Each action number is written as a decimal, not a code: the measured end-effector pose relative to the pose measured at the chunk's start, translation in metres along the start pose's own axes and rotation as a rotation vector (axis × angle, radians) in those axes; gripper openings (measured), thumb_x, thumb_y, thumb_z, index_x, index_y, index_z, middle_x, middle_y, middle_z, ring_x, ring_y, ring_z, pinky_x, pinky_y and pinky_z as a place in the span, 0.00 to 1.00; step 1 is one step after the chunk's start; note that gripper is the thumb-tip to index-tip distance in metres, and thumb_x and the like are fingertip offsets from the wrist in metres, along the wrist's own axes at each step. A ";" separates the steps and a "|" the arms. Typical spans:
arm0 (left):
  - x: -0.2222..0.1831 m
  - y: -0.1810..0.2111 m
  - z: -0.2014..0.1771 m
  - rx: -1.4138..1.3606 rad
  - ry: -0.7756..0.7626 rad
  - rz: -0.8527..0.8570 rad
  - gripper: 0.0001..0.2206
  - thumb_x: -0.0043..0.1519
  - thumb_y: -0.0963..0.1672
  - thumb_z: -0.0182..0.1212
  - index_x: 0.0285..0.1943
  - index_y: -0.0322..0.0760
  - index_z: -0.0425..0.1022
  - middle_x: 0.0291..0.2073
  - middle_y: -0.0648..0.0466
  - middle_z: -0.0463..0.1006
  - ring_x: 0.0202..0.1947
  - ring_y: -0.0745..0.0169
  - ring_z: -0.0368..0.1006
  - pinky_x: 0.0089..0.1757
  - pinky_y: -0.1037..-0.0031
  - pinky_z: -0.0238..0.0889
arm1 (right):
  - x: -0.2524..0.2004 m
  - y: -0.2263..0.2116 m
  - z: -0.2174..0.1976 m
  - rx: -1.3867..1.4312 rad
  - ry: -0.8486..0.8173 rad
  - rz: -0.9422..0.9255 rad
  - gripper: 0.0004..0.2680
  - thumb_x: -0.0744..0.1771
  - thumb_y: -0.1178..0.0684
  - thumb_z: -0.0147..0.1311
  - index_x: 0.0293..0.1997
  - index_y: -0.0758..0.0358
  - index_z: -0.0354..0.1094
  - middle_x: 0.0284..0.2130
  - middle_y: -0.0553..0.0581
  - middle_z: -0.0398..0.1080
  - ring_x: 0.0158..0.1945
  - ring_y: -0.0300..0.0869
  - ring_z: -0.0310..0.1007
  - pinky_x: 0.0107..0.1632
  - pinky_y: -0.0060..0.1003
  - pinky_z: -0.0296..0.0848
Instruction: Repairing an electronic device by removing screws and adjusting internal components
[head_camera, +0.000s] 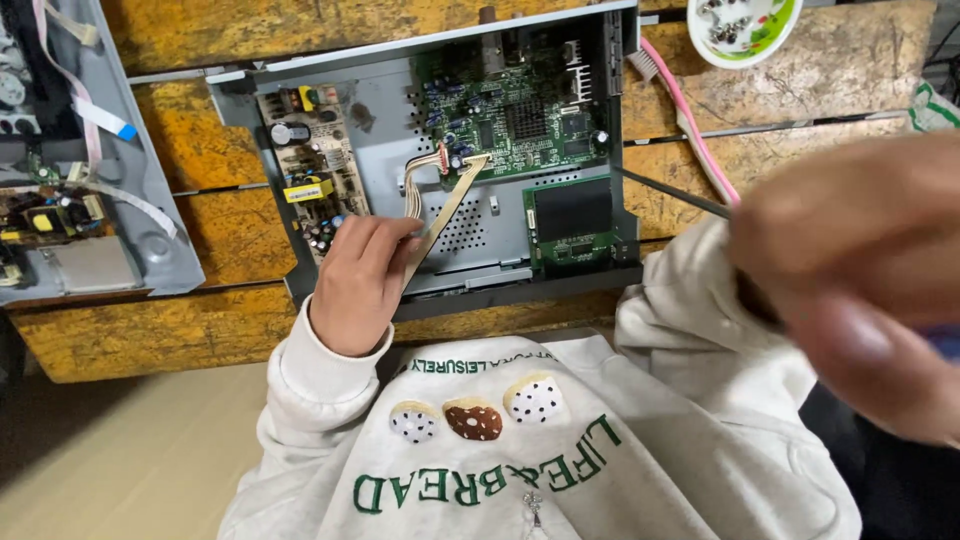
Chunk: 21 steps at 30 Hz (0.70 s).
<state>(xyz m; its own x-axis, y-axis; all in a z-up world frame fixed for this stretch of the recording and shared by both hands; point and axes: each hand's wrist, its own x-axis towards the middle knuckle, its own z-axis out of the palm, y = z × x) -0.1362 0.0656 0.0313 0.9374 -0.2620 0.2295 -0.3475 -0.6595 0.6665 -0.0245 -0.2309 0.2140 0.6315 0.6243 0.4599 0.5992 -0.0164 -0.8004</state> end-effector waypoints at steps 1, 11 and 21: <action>-0.001 0.000 0.000 0.021 -0.001 -0.013 0.04 0.66 0.37 0.60 0.48 0.29 0.75 0.37 0.47 0.75 0.35 0.50 0.67 0.39 0.65 0.62 | 0.024 -0.017 -0.009 -0.006 -0.294 0.227 0.14 0.63 0.56 0.35 0.11 0.65 0.46 0.14 0.59 0.49 0.12 0.44 0.48 0.21 0.39 0.52; 0.002 0.000 0.000 0.011 -0.008 0.029 0.04 0.64 0.35 0.63 0.46 0.26 0.76 0.34 0.46 0.75 0.34 0.51 0.68 0.37 0.65 0.63 | 0.032 0.016 0.055 0.119 -0.093 -0.188 0.09 0.64 0.64 0.51 0.20 0.66 0.59 0.17 0.60 0.59 0.15 0.44 0.55 0.18 0.36 0.51; -0.001 -0.001 0.001 0.153 -0.075 0.077 0.05 0.65 0.38 0.63 0.48 0.33 0.79 0.32 0.50 0.73 0.32 0.52 0.68 0.35 0.64 0.61 | 0.021 0.036 0.011 0.106 -0.188 -0.292 0.10 0.62 0.60 0.46 0.16 0.67 0.60 0.19 0.58 0.58 0.15 0.45 0.59 0.20 0.38 0.57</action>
<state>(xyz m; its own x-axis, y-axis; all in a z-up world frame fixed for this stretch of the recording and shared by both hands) -0.1370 0.0654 0.0296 0.9057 -0.3634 0.2184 -0.4227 -0.7336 0.5321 0.0049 -0.2092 0.1909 0.3339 0.7239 0.6037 0.6801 0.2584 -0.6860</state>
